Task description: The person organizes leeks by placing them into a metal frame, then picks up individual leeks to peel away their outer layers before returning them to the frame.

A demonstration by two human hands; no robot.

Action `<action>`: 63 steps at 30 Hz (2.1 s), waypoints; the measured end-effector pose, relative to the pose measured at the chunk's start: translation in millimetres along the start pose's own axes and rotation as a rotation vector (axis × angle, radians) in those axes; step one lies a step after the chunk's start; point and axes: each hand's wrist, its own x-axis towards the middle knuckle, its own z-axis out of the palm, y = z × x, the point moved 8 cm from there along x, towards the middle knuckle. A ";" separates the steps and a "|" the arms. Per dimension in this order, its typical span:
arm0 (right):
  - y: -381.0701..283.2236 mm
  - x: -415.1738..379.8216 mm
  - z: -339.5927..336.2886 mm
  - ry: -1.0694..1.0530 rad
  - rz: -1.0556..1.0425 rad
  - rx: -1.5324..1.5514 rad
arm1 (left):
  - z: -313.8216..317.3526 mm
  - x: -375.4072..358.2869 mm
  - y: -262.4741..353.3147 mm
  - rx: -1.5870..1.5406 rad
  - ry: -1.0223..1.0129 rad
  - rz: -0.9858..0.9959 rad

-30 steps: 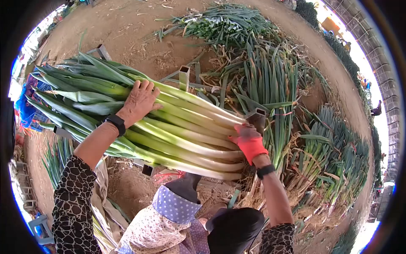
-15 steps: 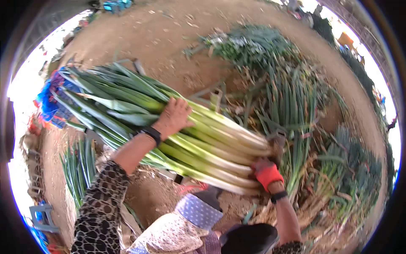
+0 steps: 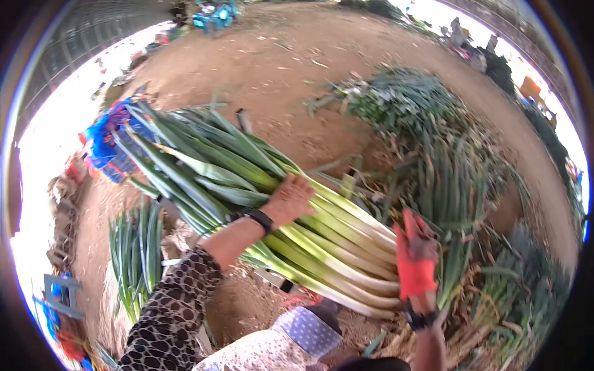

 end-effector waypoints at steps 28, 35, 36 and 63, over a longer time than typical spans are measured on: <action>62.2 -40.9 133.8 -0.171 -0.152 -0.188 | -5.9 0.7 -2.3 -0.018 -0.011 0.015; 58.2 -29.9 133.3 -0.175 -0.227 -0.267 | 4.0 13.4 -4.6 -0.084 -0.203 -0.001; 59.7 -30.9 134.9 -0.178 -0.260 -0.253 | 2.6 15.2 -4.6 -0.093 -0.224 -0.003; 90.7 -40.6 156.0 -0.189 -0.283 -0.289 | -88.4 -111.1 -133.5 0.139 -0.269 -0.225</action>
